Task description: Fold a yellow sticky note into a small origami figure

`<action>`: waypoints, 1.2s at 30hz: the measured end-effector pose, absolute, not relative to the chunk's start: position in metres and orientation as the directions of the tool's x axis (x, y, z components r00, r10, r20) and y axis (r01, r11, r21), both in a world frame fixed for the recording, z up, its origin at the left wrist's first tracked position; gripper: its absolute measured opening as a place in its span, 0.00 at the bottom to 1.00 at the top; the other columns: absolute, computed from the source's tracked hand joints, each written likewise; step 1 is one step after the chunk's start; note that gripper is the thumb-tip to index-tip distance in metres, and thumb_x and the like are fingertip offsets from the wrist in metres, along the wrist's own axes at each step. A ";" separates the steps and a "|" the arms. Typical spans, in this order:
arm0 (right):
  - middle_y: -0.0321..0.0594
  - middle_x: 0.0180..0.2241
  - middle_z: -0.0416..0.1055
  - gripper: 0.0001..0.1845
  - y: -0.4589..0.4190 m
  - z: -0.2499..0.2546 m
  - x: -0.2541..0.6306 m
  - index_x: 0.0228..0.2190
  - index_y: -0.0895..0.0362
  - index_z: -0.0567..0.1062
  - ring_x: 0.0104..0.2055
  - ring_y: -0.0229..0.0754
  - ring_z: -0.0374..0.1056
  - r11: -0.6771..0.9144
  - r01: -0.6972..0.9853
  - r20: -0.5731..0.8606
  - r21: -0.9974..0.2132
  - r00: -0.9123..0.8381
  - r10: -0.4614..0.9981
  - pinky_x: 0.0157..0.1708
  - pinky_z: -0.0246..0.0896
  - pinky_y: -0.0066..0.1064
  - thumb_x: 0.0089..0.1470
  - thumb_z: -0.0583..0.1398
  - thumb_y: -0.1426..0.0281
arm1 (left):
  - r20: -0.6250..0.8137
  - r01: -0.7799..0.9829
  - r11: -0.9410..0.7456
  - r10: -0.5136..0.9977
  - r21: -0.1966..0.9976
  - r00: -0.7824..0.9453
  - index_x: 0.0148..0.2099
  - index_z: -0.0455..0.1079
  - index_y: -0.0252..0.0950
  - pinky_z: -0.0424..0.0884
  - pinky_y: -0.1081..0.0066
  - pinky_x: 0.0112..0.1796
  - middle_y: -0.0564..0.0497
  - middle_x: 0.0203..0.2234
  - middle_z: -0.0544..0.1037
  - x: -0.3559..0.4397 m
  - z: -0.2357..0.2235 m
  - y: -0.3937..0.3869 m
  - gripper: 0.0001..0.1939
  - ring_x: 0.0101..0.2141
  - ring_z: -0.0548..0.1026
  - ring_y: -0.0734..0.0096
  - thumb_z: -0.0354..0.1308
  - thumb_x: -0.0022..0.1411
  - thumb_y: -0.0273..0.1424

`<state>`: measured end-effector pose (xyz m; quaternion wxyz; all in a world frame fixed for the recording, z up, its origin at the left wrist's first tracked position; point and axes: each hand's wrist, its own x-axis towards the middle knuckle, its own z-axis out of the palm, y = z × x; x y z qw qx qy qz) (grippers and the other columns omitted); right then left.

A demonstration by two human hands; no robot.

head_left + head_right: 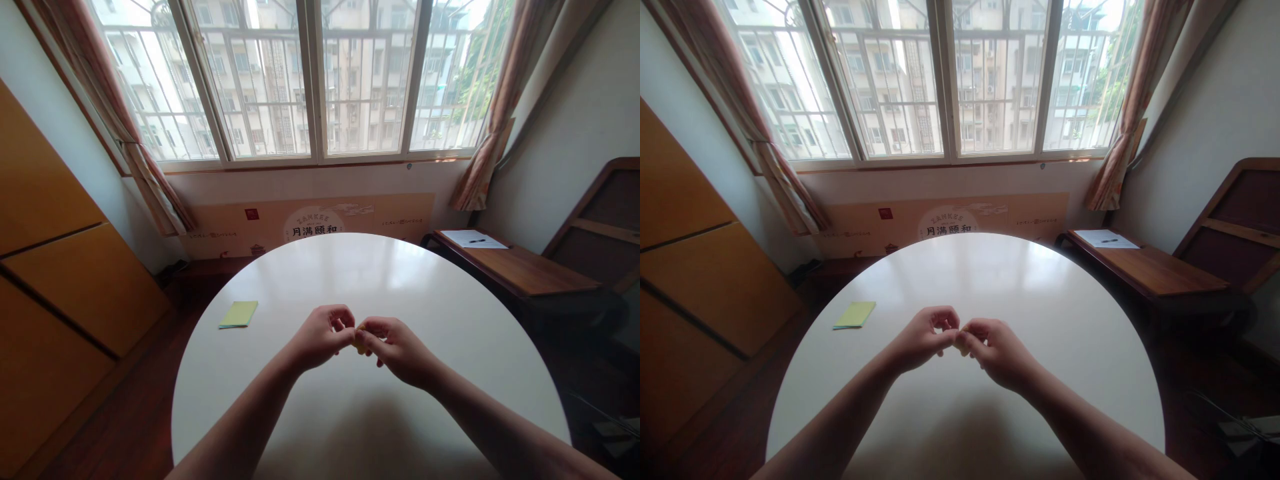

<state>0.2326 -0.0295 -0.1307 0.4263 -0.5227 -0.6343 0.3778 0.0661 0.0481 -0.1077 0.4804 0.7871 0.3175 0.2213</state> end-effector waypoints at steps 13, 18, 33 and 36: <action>0.37 0.26 0.75 0.15 -0.031 -0.130 0.235 0.27 0.57 0.76 0.28 0.38 0.68 0.193 0.399 0.176 -0.897 -0.079 0.981 0.24 0.60 0.25 0.60 0.57 0.62 | -0.094 0.333 -0.266 0.637 0.905 0.765 0.26 0.66 0.33 0.67 0.76 0.19 0.55 0.19 0.67 0.059 -0.100 0.056 0.12 0.21 0.66 0.76 0.60 0.55 0.36; 0.38 0.27 0.75 0.14 -0.030 -0.130 0.237 0.28 0.57 0.77 0.28 0.39 0.68 0.178 0.384 0.163 -0.906 -0.070 0.984 0.24 0.61 0.25 0.60 0.57 0.64 | -0.102 0.298 -0.217 0.626 0.930 0.774 0.28 0.67 0.32 0.66 0.77 0.20 0.56 0.19 0.67 0.056 -0.104 0.062 0.16 0.21 0.66 0.77 0.61 0.56 0.41; 0.41 0.28 0.72 0.19 -0.023 -0.132 0.238 0.31 0.59 0.80 0.28 0.39 0.66 0.042 -0.042 0.039 -0.998 0.075 0.996 0.19 0.60 0.24 0.53 0.63 0.55 | 0.156 0.117 -0.286 0.771 0.951 0.617 0.38 0.71 0.31 0.69 0.77 0.19 0.49 0.28 0.73 0.064 -0.108 0.055 0.21 0.27 0.71 0.71 0.61 0.57 0.47; 0.40 0.27 0.72 0.19 -0.023 -0.133 0.236 0.29 0.59 0.78 0.28 0.38 0.65 0.036 -0.082 0.030 -0.996 0.065 0.997 0.19 0.59 0.23 0.52 0.65 0.54 | 0.115 0.143 -0.260 0.769 0.955 0.628 0.36 0.73 0.30 0.68 0.78 0.18 0.48 0.25 0.75 0.069 -0.110 0.049 0.19 0.25 0.71 0.72 0.63 0.56 0.43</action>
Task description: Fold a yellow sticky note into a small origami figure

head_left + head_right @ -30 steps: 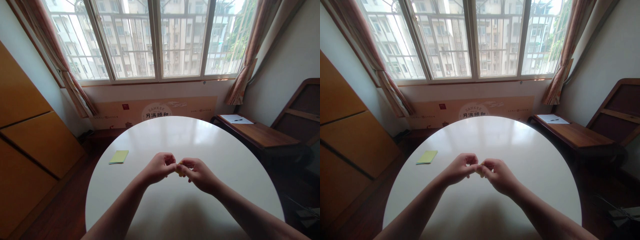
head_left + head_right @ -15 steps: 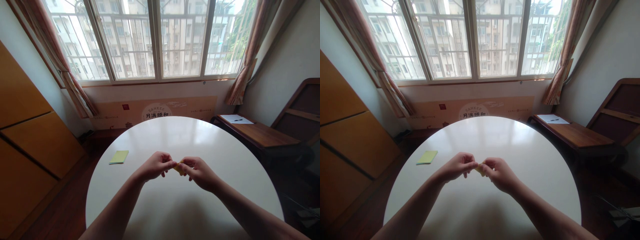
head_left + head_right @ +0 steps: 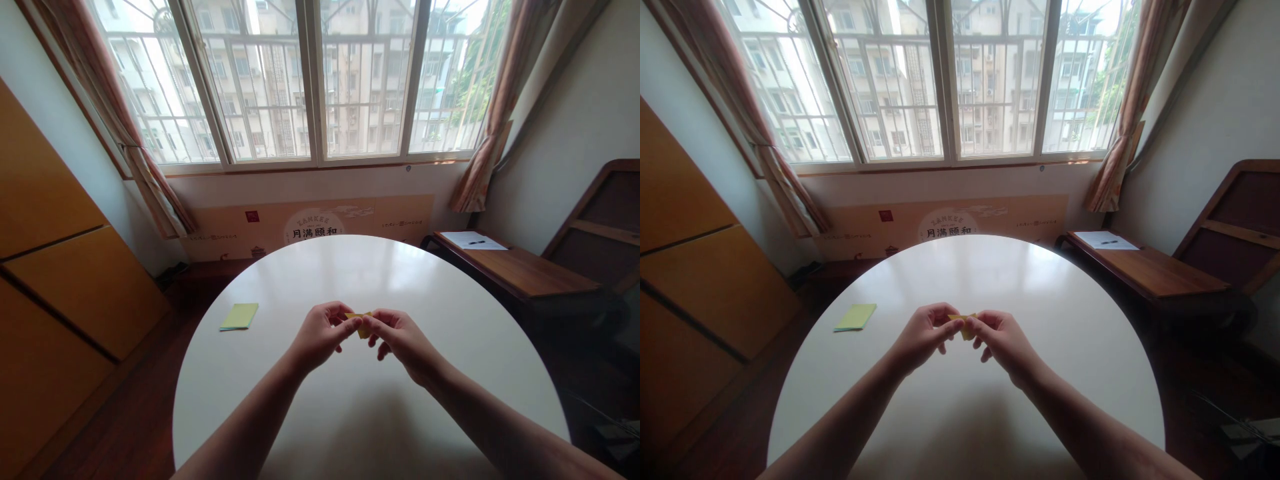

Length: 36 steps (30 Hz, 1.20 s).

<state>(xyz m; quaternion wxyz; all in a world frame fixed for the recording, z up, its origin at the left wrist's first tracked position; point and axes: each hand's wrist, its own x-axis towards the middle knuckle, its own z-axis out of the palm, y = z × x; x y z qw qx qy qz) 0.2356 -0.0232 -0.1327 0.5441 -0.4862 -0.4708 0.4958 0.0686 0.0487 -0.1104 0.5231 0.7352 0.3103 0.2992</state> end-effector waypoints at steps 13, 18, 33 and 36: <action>0.42 0.32 0.75 0.19 -0.025 -0.130 0.235 0.35 0.58 0.79 0.31 0.40 0.68 0.041 -0.120 0.036 -0.992 0.051 0.998 0.21 0.63 0.25 0.49 0.67 0.55 | 0.005 0.037 -0.027 0.862 0.999 0.507 0.25 0.67 0.32 0.61 0.79 0.16 0.54 0.17 0.70 0.069 -0.106 0.044 0.18 0.18 0.66 0.78 0.66 0.50 0.41; 0.41 0.27 0.73 0.18 -0.025 -0.131 0.236 0.28 0.59 0.78 0.29 0.40 0.67 -0.003 -0.177 -0.010 -0.984 0.037 0.999 0.21 0.61 0.25 0.48 0.67 0.55 | -0.067 0.000 0.078 0.853 0.997 0.518 0.25 0.68 0.32 0.59 0.80 0.16 0.53 0.19 0.70 0.070 -0.104 0.043 0.19 0.19 0.64 0.79 0.67 0.49 0.43; 0.39 0.29 0.71 0.18 -0.020 -0.135 0.236 0.30 0.56 0.73 0.31 0.43 0.68 0.241 -0.111 0.203 -0.964 0.276 0.939 0.19 0.65 0.27 0.48 0.68 0.54 | 0.374 0.239 -0.540 0.781 0.807 0.500 0.21 0.62 0.35 0.58 0.77 0.20 0.55 0.16 0.62 0.072 -0.114 0.030 0.25 0.20 0.61 0.77 0.54 0.63 0.48; 0.41 0.33 0.72 0.16 -0.022 -0.135 0.234 0.30 0.55 0.72 0.34 0.45 0.71 0.342 0.008 0.330 -0.940 0.284 0.900 0.21 0.69 0.30 0.50 0.67 0.55 | 0.298 0.193 -0.449 0.802 0.872 0.518 0.30 0.72 0.34 0.63 0.77 0.19 0.50 0.23 0.73 0.076 -0.115 0.026 0.20 0.24 0.68 0.73 0.54 0.63 0.46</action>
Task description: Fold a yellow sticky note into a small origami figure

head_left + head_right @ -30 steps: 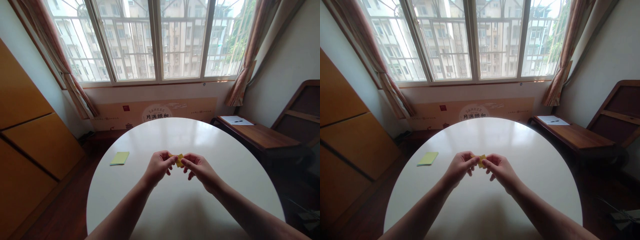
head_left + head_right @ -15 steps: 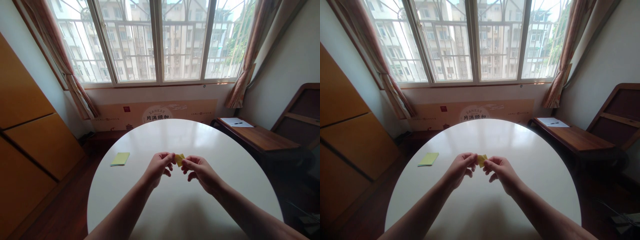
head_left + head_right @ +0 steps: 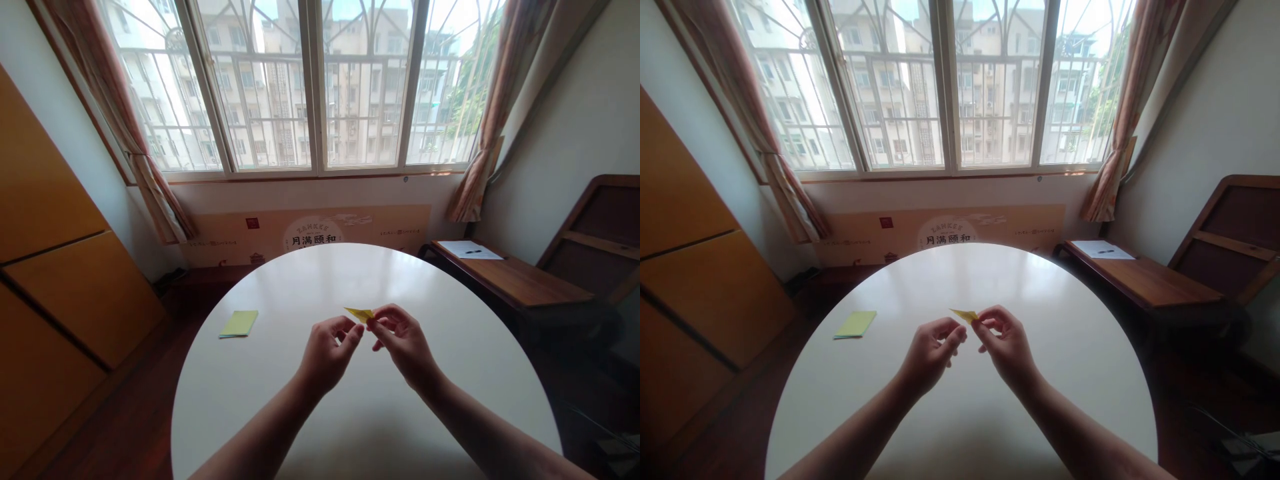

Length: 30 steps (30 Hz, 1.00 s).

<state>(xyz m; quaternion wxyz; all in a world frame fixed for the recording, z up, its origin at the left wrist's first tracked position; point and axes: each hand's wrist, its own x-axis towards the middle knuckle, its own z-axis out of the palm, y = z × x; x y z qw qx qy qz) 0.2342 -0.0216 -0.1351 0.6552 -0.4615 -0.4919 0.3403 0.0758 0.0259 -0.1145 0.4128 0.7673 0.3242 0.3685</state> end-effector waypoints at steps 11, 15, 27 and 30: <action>0.45 0.44 0.72 0.03 -0.032 -0.130 0.235 0.30 0.52 0.78 0.40 0.46 0.73 0.501 0.549 0.672 -0.669 0.157 0.724 0.26 0.72 0.32 0.56 0.63 0.68 | 0.097 -0.035 -0.093 0.834 0.995 0.544 0.38 0.76 0.28 0.68 0.78 0.18 0.46 0.23 0.73 0.079 -0.103 0.021 0.21 0.28 0.73 0.67 0.60 0.58 0.44; 0.45 0.46 0.71 0.03 -0.034 -0.127 0.235 0.34 0.51 0.77 0.41 0.48 0.73 0.501 0.543 0.669 -0.674 0.160 0.726 0.28 0.73 0.34 0.54 0.64 0.67 | 0.058 -0.050 -0.037 0.854 0.998 0.517 0.39 0.76 0.28 0.67 0.78 0.19 0.45 0.26 0.76 0.080 -0.102 0.021 0.17 0.29 0.73 0.68 0.60 0.57 0.39; 0.41 0.29 0.74 0.15 -0.024 -0.134 0.238 0.31 0.57 0.75 0.31 0.44 0.71 0.320 -0.010 0.311 -0.947 0.213 0.926 0.20 0.67 0.29 0.51 0.67 0.58 | 0.103 -0.008 -0.118 0.834 0.993 0.542 0.40 0.78 0.27 0.66 0.78 0.18 0.42 0.28 0.79 0.079 -0.109 0.022 0.17 0.26 0.73 0.69 0.58 0.57 0.36; 0.40 0.29 0.74 0.14 -0.024 -0.134 0.237 0.30 0.57 0.75 0.31 0.43 0.70 0.311 -0.039 0.295 -0.950 0.224 0.929 0.20 0.66 0.28 0.51 0.68 0.59 | 0.119 0.018 -0.154 0.828 0.988 0.547 0.40 0.78 0.28 0.66 0.78 0.18 0.42 0.29 0.80 0.078 -0.110 0.022 0.17 0.26 0.73 0.69 0.57 0.58 0.37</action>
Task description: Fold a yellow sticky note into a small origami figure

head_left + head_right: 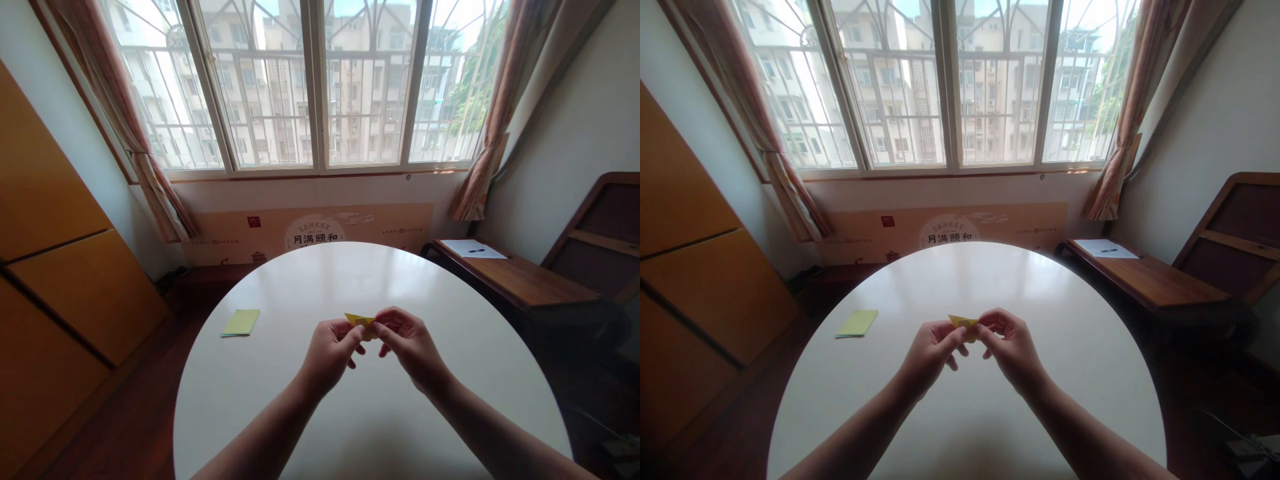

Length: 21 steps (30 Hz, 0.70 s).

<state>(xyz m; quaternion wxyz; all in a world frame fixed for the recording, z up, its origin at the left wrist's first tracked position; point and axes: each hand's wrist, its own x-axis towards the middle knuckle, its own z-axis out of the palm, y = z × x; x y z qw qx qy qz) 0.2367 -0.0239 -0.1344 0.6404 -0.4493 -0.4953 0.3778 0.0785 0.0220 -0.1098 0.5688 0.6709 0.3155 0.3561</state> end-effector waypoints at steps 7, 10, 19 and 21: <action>0.40 0.26 0.73 0.13 -0.026 -0.133 0.236 0.28 0.57 0.75 0.30 0.43 0.68 0.307 -0.023 0.296 -0.951 0.203 0.933 0.19 0.65 0.27 0.51 0.68 0.60 | 0.146 -0.030 -0.150 0.868 0.988 0.475 0.36 0.76 0.30 0.65 0.78 0.17 0.46 0.25 0.77 0.080 -0.109 0.023 0.14 0.24 0.71 0.71 0.61 0.57 0.37; 0.40 0.27 0.74 0.13 -0.028 -0.133 0.235 0.29 0.57 0.75 0.31 0.43 0.69 0.309 -0.059 0.296 -0.949 0.172 0.940 0.20 0.66 0.28 0.51 0.68 0.60 | 0.119 -0.061 -0.103 0.883 0.993 0.454 0.32 0.75 0.30 0.64 0.79 0.17 0.48 0.22 0.75 0.080 -0.106 0.022 0.13 0.23 0.68 0.74 0.62 0.55 0.37; 0.40 0.29 0.75 0.15 -0.025 -0.132 0.233 0.32 0.57 0.75 0.30 0.43 0.70 0.243 -0.122 0.222 -0.962 0.162 0.961 0.19 0.65 0.26 0.48 0.70 0.60 | 0.133 -0.044 -0.128 0.873 0.991 0.470 0.35 0.77 0.29 0.64 0.78 0.18 0.50 0.20 0.72 0.082 -0.114 0.027 0.16 0.22 0.65 0.75 0.63 0.54 0.40; 0.40 0.28 0.75 0.15 -0.024 -0.132 0.234 0.32 0.57 0.76 0.29 0.41 0.69 0.224 -0.160 0.194 -0.962 0.180 0.964 0.20 0.65 0.26 0.48 0.70 0.60 | 0.175 -0.029 -0.181 0.875 0.983 0.452 0.37 0.76 0.30 0.64 0.76 0.17 0.51 0.21 0.71 0.083 -0.114 0.028 0.17 0.22 0.66 0.74 0.61 0.57 0.42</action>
